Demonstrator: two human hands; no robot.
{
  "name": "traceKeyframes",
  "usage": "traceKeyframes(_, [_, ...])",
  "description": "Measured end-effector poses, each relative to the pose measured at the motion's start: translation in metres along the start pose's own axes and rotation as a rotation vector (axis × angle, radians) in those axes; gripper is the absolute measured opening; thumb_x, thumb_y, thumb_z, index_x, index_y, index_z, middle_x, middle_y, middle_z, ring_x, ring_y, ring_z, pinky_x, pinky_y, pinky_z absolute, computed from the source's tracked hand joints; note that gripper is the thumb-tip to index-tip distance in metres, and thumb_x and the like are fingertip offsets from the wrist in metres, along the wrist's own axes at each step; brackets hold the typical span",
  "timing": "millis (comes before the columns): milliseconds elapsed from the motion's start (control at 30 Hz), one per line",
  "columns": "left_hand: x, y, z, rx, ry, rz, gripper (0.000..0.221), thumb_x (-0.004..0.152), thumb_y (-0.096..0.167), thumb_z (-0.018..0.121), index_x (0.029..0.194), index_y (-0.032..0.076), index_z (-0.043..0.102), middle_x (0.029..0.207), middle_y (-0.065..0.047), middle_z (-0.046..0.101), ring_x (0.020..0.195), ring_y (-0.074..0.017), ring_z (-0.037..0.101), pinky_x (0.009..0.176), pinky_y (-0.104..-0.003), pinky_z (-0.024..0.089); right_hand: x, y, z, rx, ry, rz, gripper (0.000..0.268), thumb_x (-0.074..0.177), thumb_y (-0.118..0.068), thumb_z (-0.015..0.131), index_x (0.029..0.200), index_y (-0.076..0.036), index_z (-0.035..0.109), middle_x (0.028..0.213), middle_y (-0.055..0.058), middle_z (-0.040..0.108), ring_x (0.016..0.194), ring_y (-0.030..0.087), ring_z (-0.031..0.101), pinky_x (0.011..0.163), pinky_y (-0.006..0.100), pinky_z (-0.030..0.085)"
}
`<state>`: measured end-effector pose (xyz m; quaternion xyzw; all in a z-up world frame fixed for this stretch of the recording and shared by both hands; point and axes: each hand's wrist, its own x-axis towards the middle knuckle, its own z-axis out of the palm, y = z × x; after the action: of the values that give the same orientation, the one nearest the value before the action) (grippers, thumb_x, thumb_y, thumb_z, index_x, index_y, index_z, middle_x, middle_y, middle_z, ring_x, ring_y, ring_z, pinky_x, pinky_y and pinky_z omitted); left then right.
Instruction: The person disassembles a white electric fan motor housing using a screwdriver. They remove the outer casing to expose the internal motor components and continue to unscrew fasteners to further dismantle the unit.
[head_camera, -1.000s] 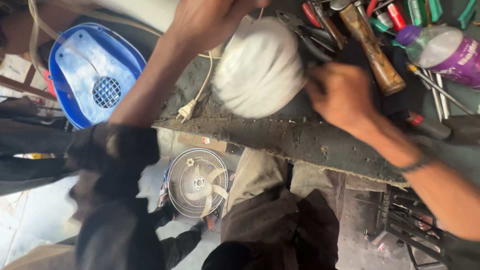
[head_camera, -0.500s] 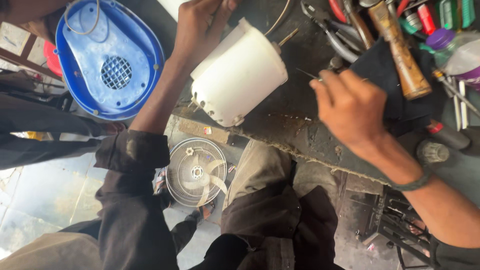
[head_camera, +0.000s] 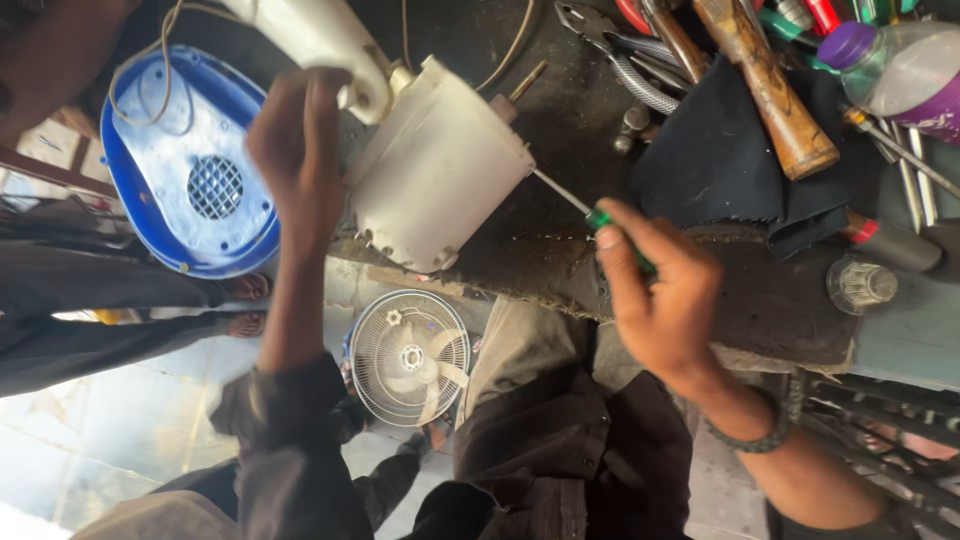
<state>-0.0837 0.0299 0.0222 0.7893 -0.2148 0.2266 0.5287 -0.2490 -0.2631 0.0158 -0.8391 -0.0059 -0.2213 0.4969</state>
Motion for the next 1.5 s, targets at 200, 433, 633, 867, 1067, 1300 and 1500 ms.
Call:
traceKeyframes(200, [-0.082, 0.032, 0.018, 0.297, -0.063, 0.046, 0.084, 0.087, 0.053, 0.081, 0.150, 0.006, 0.053, 0.156, -0.020, 0.043, 0.150, -0.0322, 0.043, 0.124, -0.045, 0.042, -0.020, 0.011, 0.019, 0.200, 0.059, -0.023, 0.029, 0.108, -0.010, 0.061, 0.134, 0.004, 0.065, 0.092, 0.009, 0.073, 0.079, 0.012, 0.071, 0.067, 0.024, 0.053])
traceKeyframes(433, [-0.106, 0.021, 0.019, 0.152, -0.127, -0.015, 0.134, 0.061, 0.061, 0.093, 0.163, 0.016, 0.019, 0.170, -0.022, 0.016, 0.160, -0.0353, 0.028, 0.131, -0.048, 0.037, -0.023, 0.012, 0.042, 0.107, 0.000, -0.255, 0.036, 0.105, -0.004, 0.062, 0.139, 0.004, 0.059, 0.108, 0.020, 0.075, 0.090, 0.022, 0.077, 0.073, 0.031, 0.059])
traceKeyframes(633, [-0.099, 0.022, 0.018, 0.284, -0.154, 0.082, 0.126, 0.066, 0.041, 0.105, 0.161, 0.018, 0.026, 0.160, -0.024, 0.027, 0.151, -0.0406, 0.038, 0.123, -0.050, 0.043, -0.021, 0.004, 0.070, -0.008, 0.065, -0.282, 0.042, 0.107, -0.002, 0.059, 0.146, 0.009, 0.049, 0.130, 0.029, 0.068, 0.113, 0.037, 0.075, 0.089, 0.035, 0.063])
traceKeyframes(867, [-0.095, 0.052, 0.040, 0.375, -0.054, 0.124, 0.102, 0.066, 0.030, 0.100, 0.150, 0.013, 0.045, 0.153, -0.025, 0.032, 0.142, -0.0438, 0.042, 0.112, -0.053, 0.052, -0.003, -0.007, 0.094, 0.014, 0.153, -0.170, 0.044, 0.113, -0.003, 0.050, 0.153, 0.010, 0.042, 0.138, 0.031, 0.064, 0.124, 0.037, 0.071, 0.098, 0.039, 0.061])
traceKeyframes(1067, [-0.083, 0.068, 0.048, 0.396, -0.058, 0.075, 0.100, 0.065, 0.031, 0.096, 0.150, 0.015, 0.046, 0.152, -0.026, 0.031, 0.142, -0.0464, 0.041, 0.111, -0.055, 0.052, 0.016, -0.015, 0.087, 0.034, 0.148, -0.100, 0.040, 0.111, -0.006, 0.051, 0.149, 0.008, 0.048, 0.127, 0.028, 0.070, 0.113, 0.032, 0.076, 0.092, 0.036, 0.062])
traceKeyframes(1300, [-0.078, 0.070, 0.046, 0.410, -0.098, 0.052, 0.098, 0.068, 0.034, 0.097, 0.148, 0.016, 0.046, 0.148, -0.025, 0.030, 0.141, -0.0452, 0.039, 0.111, -0.057, 0.048, 0.058, -0.015, 0.014, 0.075, -0.057, -0.022, 0.026, 0.108, -0.012, 0.068, 0.129, 0.004, 0.072, 0.111, 0.018, 0.079, 0.096, 0.017, 0.075, 0.084, 0.028, 0.056])
traceKeyframes(1500, [-0.070, 0.071, 0.044, 0.423, -0.116, 0.066, 0.101, 0.067, 0.035, 0.097, 0.151, 0.016, 0.046, 0.146, -0.026, 0.031, 0.138, -0.0458, 0.040, 0.111, -0.059, 0.047, 0.109, -0.021, -0.024, -0.006, -0.183, 0.211, 0.016, 0.089, -0.013, 0.075, 0.102, -0.005, 0.079, 0.078, 0.008, 0.073, 0.064, 0.009, 0.059, 0.063, 0.024, 0.045])
